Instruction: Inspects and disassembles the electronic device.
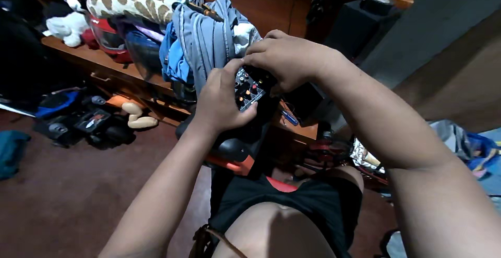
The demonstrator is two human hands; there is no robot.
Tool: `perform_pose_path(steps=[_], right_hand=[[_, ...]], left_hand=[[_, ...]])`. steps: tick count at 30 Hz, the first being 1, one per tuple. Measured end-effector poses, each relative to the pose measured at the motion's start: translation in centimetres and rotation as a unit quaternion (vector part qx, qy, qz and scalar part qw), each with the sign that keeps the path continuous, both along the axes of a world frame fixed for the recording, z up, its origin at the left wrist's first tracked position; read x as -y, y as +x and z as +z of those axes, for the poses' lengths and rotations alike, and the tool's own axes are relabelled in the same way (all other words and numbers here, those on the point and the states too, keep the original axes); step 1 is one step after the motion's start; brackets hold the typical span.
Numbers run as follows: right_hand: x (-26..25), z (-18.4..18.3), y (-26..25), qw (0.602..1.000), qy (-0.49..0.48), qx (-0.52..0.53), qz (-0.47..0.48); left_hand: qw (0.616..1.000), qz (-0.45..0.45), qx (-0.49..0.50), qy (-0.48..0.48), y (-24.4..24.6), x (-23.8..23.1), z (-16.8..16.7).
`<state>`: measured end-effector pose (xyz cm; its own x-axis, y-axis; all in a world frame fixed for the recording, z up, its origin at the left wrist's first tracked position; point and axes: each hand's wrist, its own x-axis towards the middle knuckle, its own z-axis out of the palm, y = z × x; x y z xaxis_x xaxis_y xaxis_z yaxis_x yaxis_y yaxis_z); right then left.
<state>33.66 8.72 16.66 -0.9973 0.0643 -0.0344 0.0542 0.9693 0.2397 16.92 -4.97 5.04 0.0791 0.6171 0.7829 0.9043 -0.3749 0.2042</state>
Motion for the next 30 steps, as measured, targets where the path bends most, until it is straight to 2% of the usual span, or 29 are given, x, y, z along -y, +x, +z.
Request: perform_pose_path(steps=[10,13,15,17,20,24,26,30], right_hand=[[0.0,-0.4,-0.6,1.000,-0.003,0.014,-0.006],[-0.6,-0.7,-0.5,1.000,-0.015,0.002,0.012],[-1.4,-1.2,-0.1,0.999,-0.014,-0.016,0.028],[-2.1,-1.6,0.3,0.998,-0.020,-0.034,0.040],[-2.6,-2.0,1.1,0.996,-0.031,-0.064,0.059],[-3.2,-2.4,1.8,0.992,-0.056,-0.088,0.069],[-3.5,-2.5,1.9,0.991,-0.067,-0.091,0.075],[-4.3,-2.7,2.3,0.989,-0.098,-0.086,0.062]], left_hand=[[1.000,-0.006,-0.021,-0.008,0.1,-0.2,-0.2],[0.999,-0.033,-0.040,-0.013,-0.4,-0.1,0.4],[0.997,-0.066,0.011,-0.042,-1.0,-0.2,0.6],[0.987,-0.080,0.119,-0.074,-1.7,-0.4,0.6],[0.961,-0.014,0.234,-0.144,-2.3,-0.4,1.2],[0.917,0.088,0.240,-0.306,-2.5,-0.8,2.2],[0.910,0.105,0.216,-0.338,-2.8,-0.9,2.6],[0.895,0.092,0.104,-0.424,-3.4,-1.4,4.1]])
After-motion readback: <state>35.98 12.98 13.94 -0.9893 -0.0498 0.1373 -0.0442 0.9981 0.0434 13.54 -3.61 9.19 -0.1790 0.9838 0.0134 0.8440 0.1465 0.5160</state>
